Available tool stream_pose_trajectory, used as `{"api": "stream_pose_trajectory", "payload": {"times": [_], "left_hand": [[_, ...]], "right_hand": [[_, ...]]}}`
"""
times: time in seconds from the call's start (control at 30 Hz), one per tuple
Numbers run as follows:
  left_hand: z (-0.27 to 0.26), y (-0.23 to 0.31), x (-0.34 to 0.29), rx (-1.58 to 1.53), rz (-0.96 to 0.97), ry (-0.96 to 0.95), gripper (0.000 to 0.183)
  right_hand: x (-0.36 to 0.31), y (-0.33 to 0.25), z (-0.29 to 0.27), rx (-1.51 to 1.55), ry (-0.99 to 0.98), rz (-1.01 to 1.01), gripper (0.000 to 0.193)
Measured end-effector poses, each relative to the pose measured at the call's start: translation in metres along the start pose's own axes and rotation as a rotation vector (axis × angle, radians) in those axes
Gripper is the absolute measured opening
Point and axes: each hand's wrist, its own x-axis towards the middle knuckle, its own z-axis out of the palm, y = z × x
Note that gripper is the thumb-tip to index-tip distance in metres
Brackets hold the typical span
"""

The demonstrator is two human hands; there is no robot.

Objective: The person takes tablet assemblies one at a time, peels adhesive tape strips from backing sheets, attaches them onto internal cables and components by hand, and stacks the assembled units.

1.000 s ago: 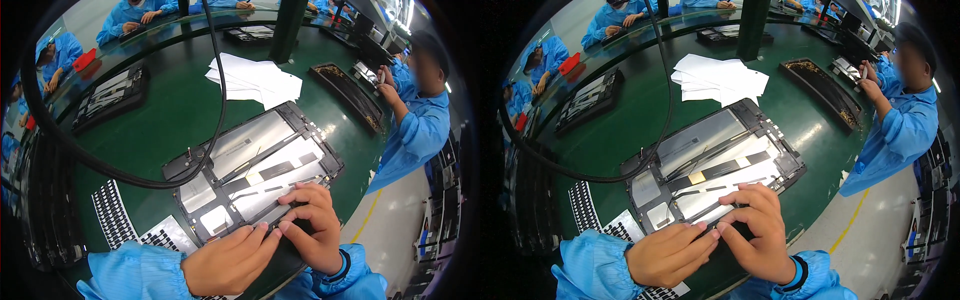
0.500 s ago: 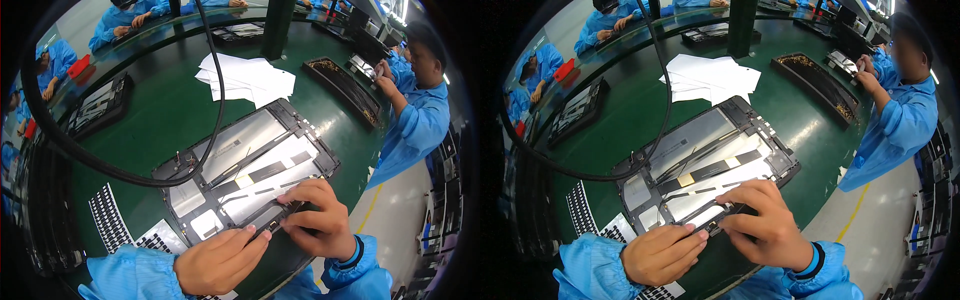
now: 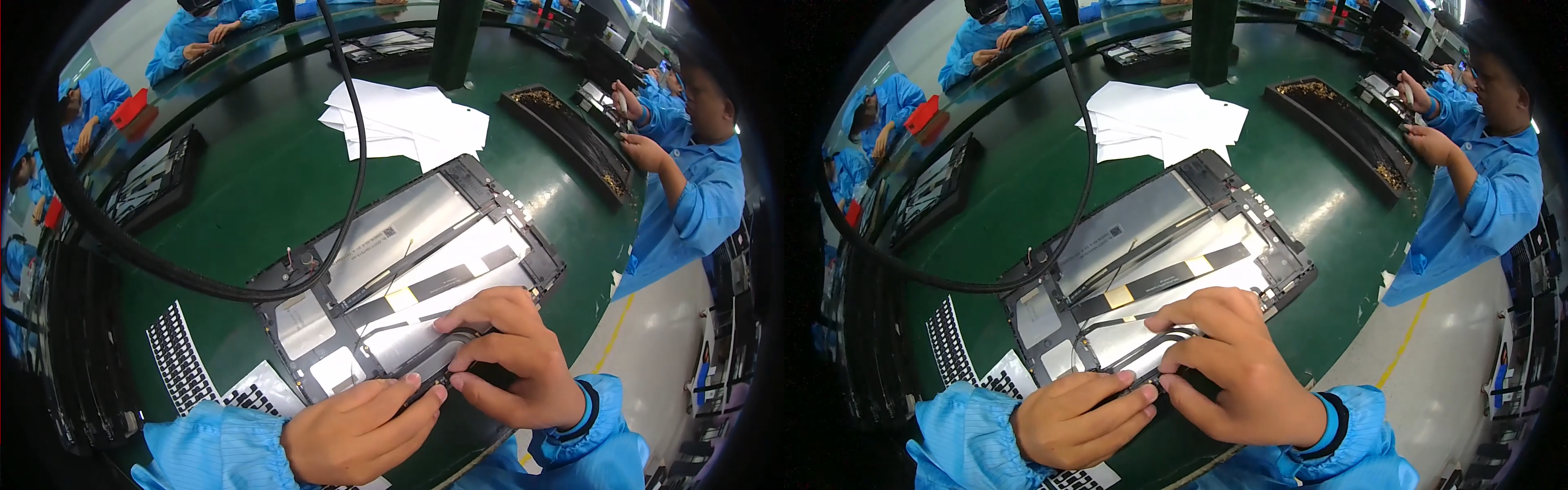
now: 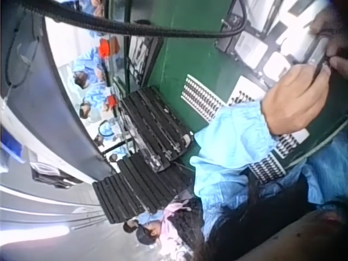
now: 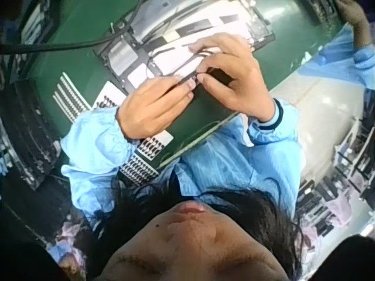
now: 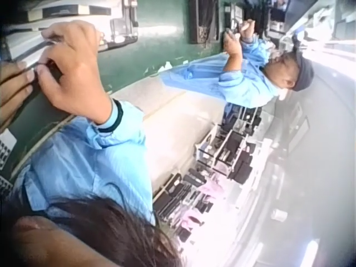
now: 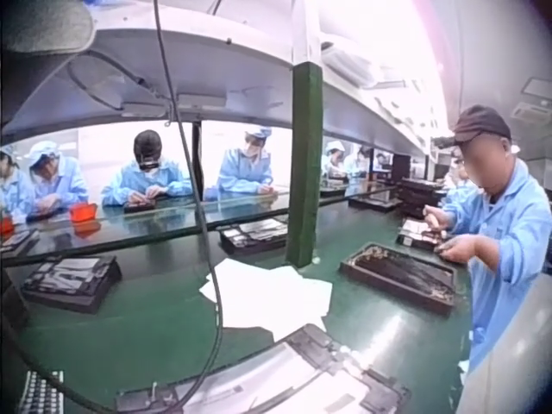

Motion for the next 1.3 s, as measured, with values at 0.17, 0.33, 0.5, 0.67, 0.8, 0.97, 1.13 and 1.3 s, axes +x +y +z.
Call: {"api": "stream_pose_trajectory", "payload": {"times": [0.17,0.33,0.5,0.67,0.8,0.97,1.13,1.3], "left_hand": [[-0.001,-0.002,-0.002,-0.007,0.006,-0.008,0.024],[-0.004,0.000,0.000,-0.017,0.003,-0.022,0.024],[0.000,-0.002,-0.003,-0.045,-0.015,-0.020,0.023],[0.002,-0.001,0.000,-0.023,0.001,-0.018,0.023],[0.003,-0.002,0.003,-0.013,0.002,-0.024,0.022],[0.000,0.003,0.003,0.072,-0.024,0.011,0.021],[0.006,0.013,-0.003,0.142,-0.064,0.009,0.025],[-0.029,-0.002,-0.014,-0.008,-0.065,0.290,0.027]], "right_hand": [[0.002,-0.002,-0.001,0.014,-0.050,0.015,0.011],[-0.002,-0.005,0.001,0.004,0.009,0.026,0.010],[-0.009,-0.001,0.004,0.021,0.153,0.050,0.014],[-0.008,0.002,-0.001,-0.024,0.101,-0.027,0.017],[-0.005,0.003,-0.001,-0.187,0.083,-0.165,0.020],[-0.007,0.000,0.008,-0.429,0.124,-0.427,0.020],[-0.009,-0.012,0.009,-0.504,-0.015,-0.497,0.017],[0.020,-0.024,-0.035,-0.455,-0.080,-0.396,0.017]]}}
